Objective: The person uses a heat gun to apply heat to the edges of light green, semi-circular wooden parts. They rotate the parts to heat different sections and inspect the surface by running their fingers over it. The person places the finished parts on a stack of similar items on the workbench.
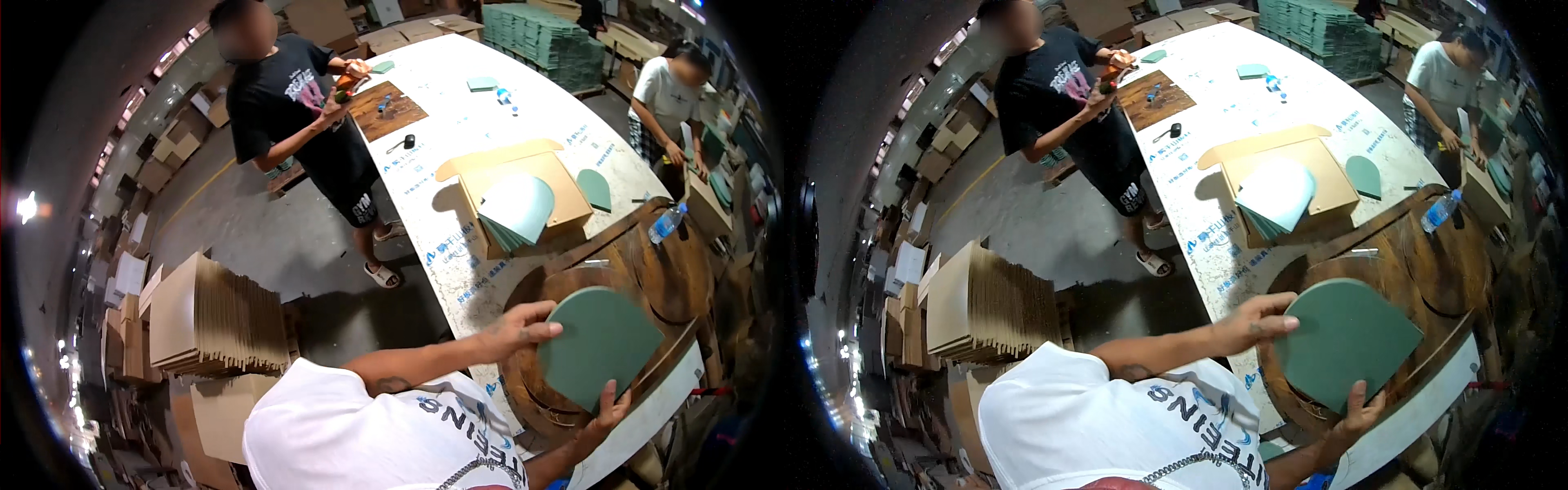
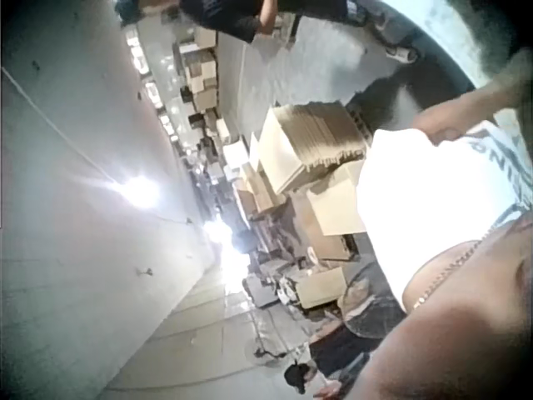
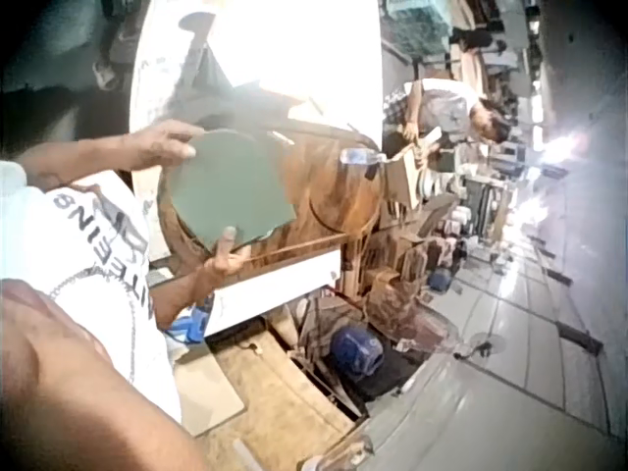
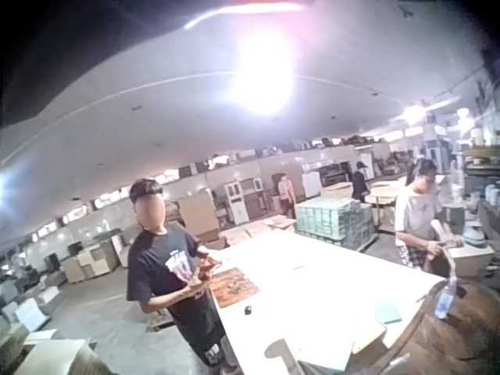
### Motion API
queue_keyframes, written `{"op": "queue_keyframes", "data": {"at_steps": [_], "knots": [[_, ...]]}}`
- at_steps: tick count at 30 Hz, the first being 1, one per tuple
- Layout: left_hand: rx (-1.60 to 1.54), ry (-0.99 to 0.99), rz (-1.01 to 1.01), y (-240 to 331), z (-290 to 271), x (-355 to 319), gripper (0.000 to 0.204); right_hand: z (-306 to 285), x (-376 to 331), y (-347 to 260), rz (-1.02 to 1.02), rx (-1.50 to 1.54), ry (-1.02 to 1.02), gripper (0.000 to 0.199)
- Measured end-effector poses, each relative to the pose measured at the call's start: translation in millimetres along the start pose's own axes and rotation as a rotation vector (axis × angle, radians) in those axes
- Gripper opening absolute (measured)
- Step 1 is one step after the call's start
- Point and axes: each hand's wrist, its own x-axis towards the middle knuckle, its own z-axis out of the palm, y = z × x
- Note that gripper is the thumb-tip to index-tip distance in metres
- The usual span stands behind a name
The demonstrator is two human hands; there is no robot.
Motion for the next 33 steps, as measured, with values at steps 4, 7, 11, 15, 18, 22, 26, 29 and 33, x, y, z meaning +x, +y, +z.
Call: {"op": "queue_keyframes", "data": {"at_steps": [4,7,11,15,18,22,26,29,33], "knots": [[0.133,-0.054,-0.035,-2.0,-7.6,-10.0,0.030,-16.8,5.8,-9.2,0.065,-0.231,0.128,0.046],[0.075,0.042,-0.006,-5.4,6.5,7.4,0.024,-33.8,33.1,11.0,0.073,0.739,-0.222,0.059],[-0.043,0.154,0.051,-27.6,19.5,19.6,0.026,-7.7,5.5,36.8,-0.023,0.689,0.066,0.058],[0.094,0.039,-0.013,-11.2,26.8,18.1,0.034,23.1,-9.1,39.2,0.091,0.276,0.244,0.060],[0.228,-0.007,0.074,-20.9,5.3,16.8,0.048,4.5,-7.2,45.2,0.100,0.232,0.211,0.057],[0.075,-0.063,0.259,7.3,6.5,29.1,0.079,9.1,-15.9,17.2,0.132,0.232,0.212,0.054],[0.038,-0.185,0.195,22.5,1.6,25.8,0.086,15.1,-22.9,15.4,0.150,0.363,0.191,0.055],[0.119,-0.179,0.201,41.3,8.7,17.5,0.086,15.6,-25.2,13.6,0.150,0.437,0.195,0.060],[0.335,-0.071,0.175,49.3,16.3,14.0,0.065,7.4,-28.3,26.6,0.086,0.258,0.130,0.060]]}}
